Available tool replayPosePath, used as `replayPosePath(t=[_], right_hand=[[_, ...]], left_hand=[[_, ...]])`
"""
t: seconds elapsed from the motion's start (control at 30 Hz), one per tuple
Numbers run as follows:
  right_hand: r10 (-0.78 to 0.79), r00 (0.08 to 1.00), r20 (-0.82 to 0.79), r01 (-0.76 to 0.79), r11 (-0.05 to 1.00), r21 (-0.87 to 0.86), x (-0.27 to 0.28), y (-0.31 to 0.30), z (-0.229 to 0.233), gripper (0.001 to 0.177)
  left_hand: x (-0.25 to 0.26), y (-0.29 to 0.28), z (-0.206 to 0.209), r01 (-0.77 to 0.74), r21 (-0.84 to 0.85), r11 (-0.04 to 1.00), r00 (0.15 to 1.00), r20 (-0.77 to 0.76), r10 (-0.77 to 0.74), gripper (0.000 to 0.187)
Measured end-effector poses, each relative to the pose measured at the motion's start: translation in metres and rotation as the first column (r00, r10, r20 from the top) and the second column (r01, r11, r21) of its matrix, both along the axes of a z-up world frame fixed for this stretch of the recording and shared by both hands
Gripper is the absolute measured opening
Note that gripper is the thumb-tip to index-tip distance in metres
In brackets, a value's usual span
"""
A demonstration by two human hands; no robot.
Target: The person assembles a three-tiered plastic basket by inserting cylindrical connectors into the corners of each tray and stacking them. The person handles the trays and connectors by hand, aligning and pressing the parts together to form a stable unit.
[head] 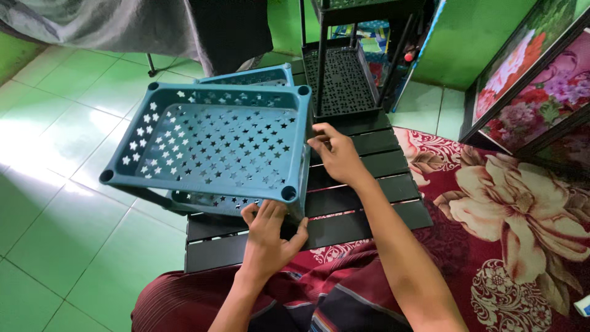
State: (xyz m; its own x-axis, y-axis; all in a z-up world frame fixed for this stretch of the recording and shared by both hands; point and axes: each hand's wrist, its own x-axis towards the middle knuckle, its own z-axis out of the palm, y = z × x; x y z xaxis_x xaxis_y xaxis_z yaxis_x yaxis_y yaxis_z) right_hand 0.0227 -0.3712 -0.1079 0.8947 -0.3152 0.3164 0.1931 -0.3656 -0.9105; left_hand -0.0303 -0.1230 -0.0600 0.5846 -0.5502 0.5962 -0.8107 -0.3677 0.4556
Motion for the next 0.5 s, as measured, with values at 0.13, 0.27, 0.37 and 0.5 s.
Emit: replayPosePath(t=[0.13,0.27,0.37,0.5], right_hand=[[0.039,0.999,-0.001,-0.039,0.999,-0.019,-0.014,-0.010,0.004,0.028],[0.038,0.999,0.002,-0.038,0.999,-0.019,-0.017,-0.008,0.014,0.025],[-0.004,1.000,-0.013,0.003,0.998,-0.066,-0.017,-0.005,0.019,0.024],[-0.011,0.999,0.040,0.016,0.993,-0.121,-0.019,-0.005,0.025,0.023]], left_hand=[[-0.002,-0.001,0.002,0.025,0.007,1.000,1.000,-0.013,-0.025,0.027],[-0.002,-0.001,0.008,0.059,0.020,0.998,0.997,-0.053,-0.058,0.026],[-0.003,-0.001,0.011,0.070,-0.005,0.998,0.997,-0.029,-0.070,0.026],[-0.005,-0.003,0.009,0.048,-0.012,0.999,0.998,-0.033,-0.048,0.027]])
